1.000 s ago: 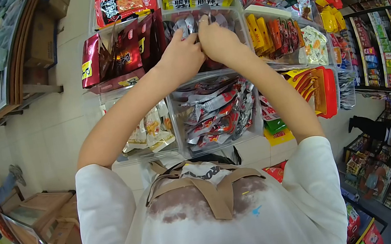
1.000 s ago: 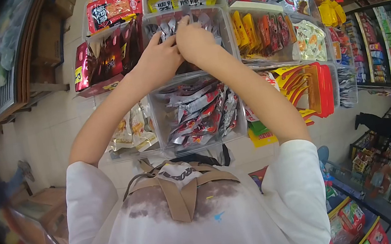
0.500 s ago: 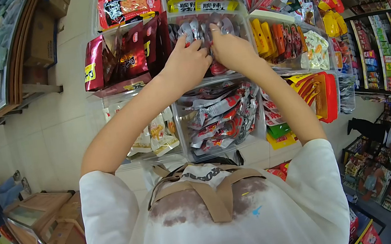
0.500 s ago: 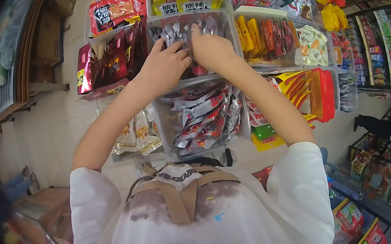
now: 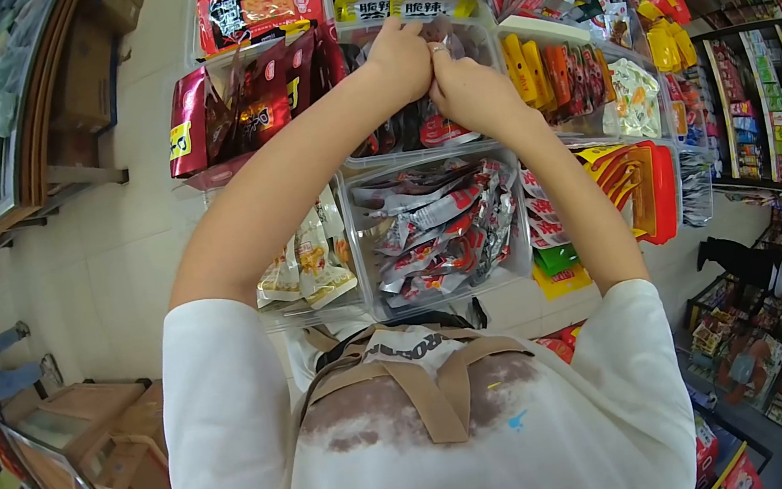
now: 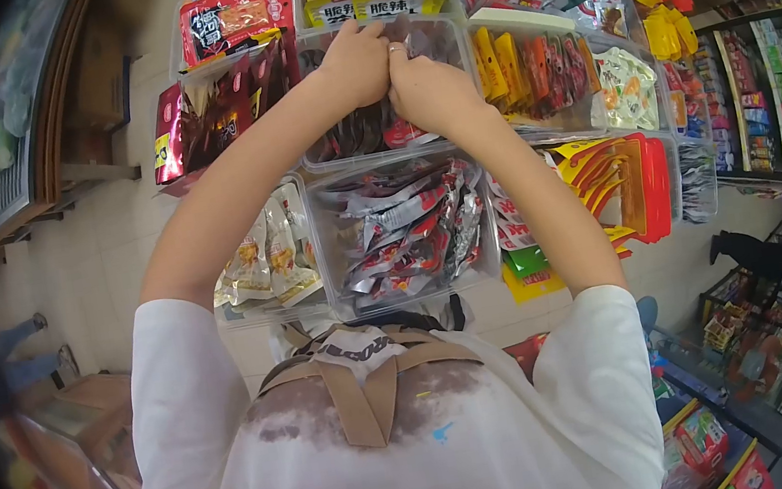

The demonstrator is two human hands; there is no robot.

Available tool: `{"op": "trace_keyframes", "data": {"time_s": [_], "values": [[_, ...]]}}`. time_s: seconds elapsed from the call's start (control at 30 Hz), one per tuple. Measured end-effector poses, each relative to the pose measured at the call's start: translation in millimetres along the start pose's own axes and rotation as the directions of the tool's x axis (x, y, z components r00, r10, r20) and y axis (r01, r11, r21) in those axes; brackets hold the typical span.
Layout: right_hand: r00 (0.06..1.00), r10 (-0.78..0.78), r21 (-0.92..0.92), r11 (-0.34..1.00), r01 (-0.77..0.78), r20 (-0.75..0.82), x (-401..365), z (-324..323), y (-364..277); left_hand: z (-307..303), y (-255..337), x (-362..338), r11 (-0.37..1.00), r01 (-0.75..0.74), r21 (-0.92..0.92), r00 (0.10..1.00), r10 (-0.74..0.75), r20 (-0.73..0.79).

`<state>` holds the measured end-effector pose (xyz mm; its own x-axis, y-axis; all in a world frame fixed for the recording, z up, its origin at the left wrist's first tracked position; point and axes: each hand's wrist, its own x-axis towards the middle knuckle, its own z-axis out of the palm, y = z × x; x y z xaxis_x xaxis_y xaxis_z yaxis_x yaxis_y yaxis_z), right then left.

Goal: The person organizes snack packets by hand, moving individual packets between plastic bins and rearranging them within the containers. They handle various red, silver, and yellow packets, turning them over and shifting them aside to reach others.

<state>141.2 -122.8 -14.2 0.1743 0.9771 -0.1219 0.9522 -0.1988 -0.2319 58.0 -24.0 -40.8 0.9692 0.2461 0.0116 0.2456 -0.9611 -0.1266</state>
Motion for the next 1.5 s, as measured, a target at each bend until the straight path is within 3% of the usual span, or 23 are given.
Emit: {"op": "trace_keyframes", "data": {"time_s": [0.1, 0.27, 0.33, 0.4, 0.47, 0.53, 0.57, 0.67, 0.73, 0.8, 0.9, 1.07, 1.13, 1.2, 1.27, 1.33, 1.5], "values": [[1.0, 0.003, 0.011, 1.0, -0.003, 0.003, -3, 1, 1, 3, 7, 1, 0.988, -0.005, 0.157, 1.0, 0.01, -0.028], [0.996, -0.024, -0.054, 0.998, 0.02, -0.086, 1, 13, -4, -12, 3, -14, 0.997, -0.028, 0.066, 1.0, 0.028, 0.01], [0.977, -0.078, -0.154, 0.987, 0.048, -0.196, 5, 18, -7, -7, -1, -26, 0.999, -0.029, 0.028, 0.999, 0.028, 0.037], [0.979, -0.071, -0.144, 0.989, 0.043, -0.194, 11, 22, -8, 1, -6, -40, 0.998, -0.052, 0.023, 0.975, 0.056, -0.217], [0.979, -0.062, -0.137, 0.99, 0.035, -0.194, 15, 22, -5, -4, -6, -46, 0.997, -0.072, -0.019, 0.98, 0.067, -0.187], [0.996, -0.027, -0.065, 0.998, 0.022, -0.08, 18, 16, 2, -21, -2, -53, 0.982, -0.187, 0.011, 0.982, 0.187, -0.004], [0.996, -0.026, -0.066, 0.998, 0.02, -0.082, 17, 15, 2, -24, 4, -59, 0.972, -0.208, -0.11, 0.977, 0.211, 0.01], [0.999, 0.032, 0.001, 0.999, -0.032, -0.042, 17, 9, 2, -27, 18, -72, 0.937, -0.307, -0.169, 0.947, 0.319, 0.046], [0.996, 0.072, 0.058, 0.995, -0.075, 0.056, 19, 4, 3, -27, 21, -70, 0.938, -0.303, -0.169, 0.95, 0.312, 0.028], [0.996, 0.066, 0.065, 0.995, -0.069, 0.052, 22, 7, 8, -29, 25, -59, 0.947, -0.239, -0.213, 0.922, 0.29, 0.257], [0.996, 0.067, 0.086, 0.994, -0.071, 0.056, 23, 8, 8, -32, 26, -48, 0.928, -0.229, -0.293, 0.869, 0.331, 0.368], [0.997, 0.062, 0.13, 0.989, -0.069, 0.052, 20, 8, 6, -39, 25, -40, 0.908, -0.263, -0.327, 0.814, 0.391, 0.43], [0.999, 0.019, 0.05, 0.999, -0.02, 0.027, 18, 7, 0, -44, 24, -44, 0.92, -0.257, -0.295, 0.794, 0.375, 0.479], [1.0, 0.001, -0.025, 1.0, -0.001, 0.011, 12, 8, -8, -42, 24, -63, 0.892, -0.231, -0.388, 0.899, 0.348, 0.265], [1.0, -0.008, -0.094, 0.996, 0.01, 0.012, 9, 12, -13, -39, 24, -80, 0.883, -0.233, -0.408, 0.917, 0.339, 0.211], [0.999, -0.025, -0.089, 0.996, 0.022, -0.034, 11, 14, -17, -39, 25, -96, 0.885, -0.287, -0.366, 0.958, 0.268, -0.103], [1.0, -0.022, -0.11, 0.994, 0.02, -0.016, 2, 14, -15, -58, 19, -114, 0.885, -0.282, -0.371, 0.959, 0.265, -0.097]]}}
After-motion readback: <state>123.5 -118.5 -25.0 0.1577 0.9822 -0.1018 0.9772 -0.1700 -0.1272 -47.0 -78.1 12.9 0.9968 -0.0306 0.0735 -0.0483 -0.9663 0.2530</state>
